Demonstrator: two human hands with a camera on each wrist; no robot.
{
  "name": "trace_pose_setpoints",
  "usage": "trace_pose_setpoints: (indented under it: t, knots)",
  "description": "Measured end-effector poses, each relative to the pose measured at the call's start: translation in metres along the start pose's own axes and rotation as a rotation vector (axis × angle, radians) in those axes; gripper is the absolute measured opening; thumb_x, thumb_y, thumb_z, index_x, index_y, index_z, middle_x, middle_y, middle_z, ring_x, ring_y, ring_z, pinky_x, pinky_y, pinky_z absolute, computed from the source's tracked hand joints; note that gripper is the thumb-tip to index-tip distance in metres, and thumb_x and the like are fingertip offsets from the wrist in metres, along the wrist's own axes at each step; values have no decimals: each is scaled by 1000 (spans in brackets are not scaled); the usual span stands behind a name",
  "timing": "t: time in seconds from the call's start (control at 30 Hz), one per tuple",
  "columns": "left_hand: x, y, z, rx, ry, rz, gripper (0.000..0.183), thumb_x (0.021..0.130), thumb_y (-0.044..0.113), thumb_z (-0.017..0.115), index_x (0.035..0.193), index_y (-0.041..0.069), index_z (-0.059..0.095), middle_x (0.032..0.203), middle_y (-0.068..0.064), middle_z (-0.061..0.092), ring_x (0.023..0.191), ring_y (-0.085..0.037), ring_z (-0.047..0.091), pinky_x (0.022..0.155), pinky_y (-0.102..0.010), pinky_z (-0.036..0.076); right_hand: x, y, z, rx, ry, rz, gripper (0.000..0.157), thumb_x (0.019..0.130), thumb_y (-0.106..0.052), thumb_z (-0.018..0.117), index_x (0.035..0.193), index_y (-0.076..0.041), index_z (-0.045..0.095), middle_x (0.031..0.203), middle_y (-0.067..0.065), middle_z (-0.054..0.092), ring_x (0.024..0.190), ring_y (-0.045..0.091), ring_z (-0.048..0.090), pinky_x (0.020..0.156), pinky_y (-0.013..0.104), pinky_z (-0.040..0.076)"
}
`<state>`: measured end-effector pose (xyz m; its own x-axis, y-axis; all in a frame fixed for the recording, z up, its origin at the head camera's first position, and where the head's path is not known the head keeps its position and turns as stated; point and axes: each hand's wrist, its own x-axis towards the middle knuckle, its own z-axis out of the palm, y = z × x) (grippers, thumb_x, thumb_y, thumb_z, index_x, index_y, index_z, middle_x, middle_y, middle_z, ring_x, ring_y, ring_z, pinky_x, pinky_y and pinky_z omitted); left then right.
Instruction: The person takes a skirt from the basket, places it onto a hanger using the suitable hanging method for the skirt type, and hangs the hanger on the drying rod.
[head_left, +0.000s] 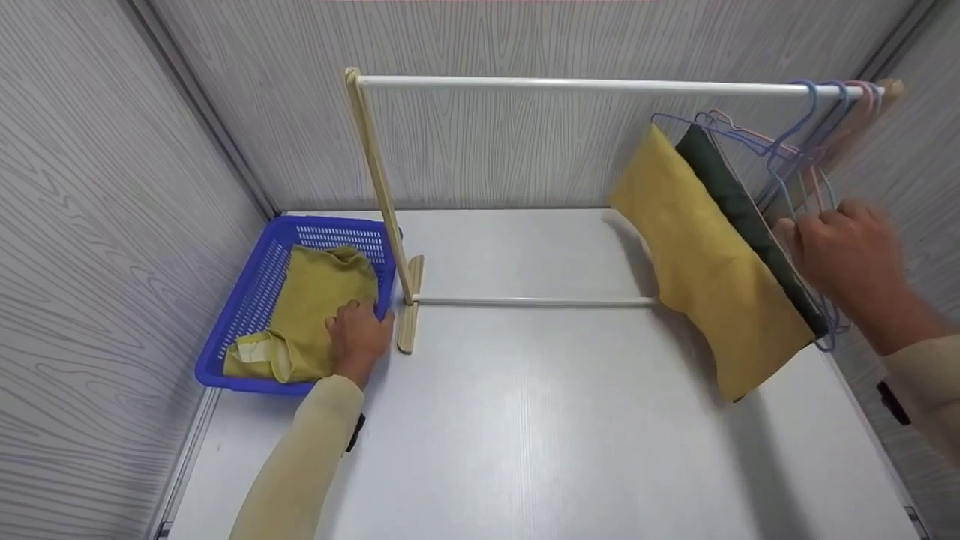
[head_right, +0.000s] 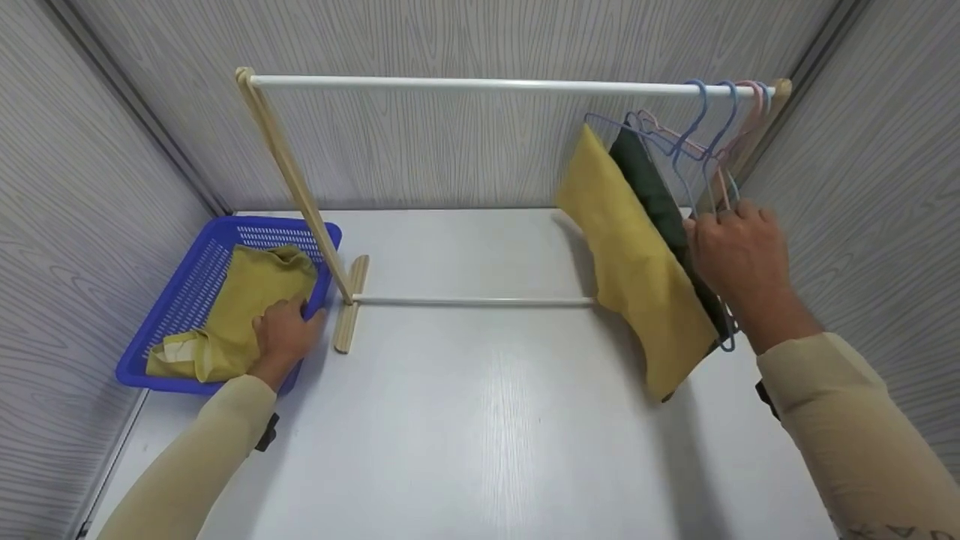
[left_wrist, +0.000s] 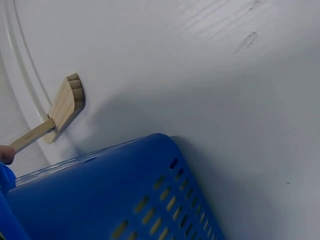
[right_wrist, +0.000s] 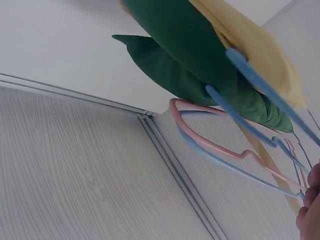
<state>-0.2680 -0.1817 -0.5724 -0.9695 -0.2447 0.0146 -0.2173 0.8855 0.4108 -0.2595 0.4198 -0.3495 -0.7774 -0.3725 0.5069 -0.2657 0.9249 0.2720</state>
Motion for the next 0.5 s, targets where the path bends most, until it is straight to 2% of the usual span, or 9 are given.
trace_pose_setpoints:
  t: [0.13,0.27,0.5]
  knots:
    - [-1,2,2,-10,-18,-13,47,98,38,56,126,1,62,118,-22,62,108,-38,55,95,-53,33,-1,-5,1,76,2,28,51,100,-18,52,53,-2,40,46,11,34,50,31,35,52,41,26]
    - [-2,3,3,-16,-28,-22,46,98,38,56,126,2,61,117,-21,62,107,-37,55,95,-52,33,-1,-6,2,97,19,39,53,100,-19,47,50,-6,34,45,6,26,44,26,28,49,38,22]
    - [-3,0,2,-27,-12,-24,47,98,38,57,128,3,61,117,-20,62,108,-37,55,96,-52,33,-3,3,6,21,74,32,51,97,-16,42,48,-7,29,43,4,23,41,23,23,43,37,19]
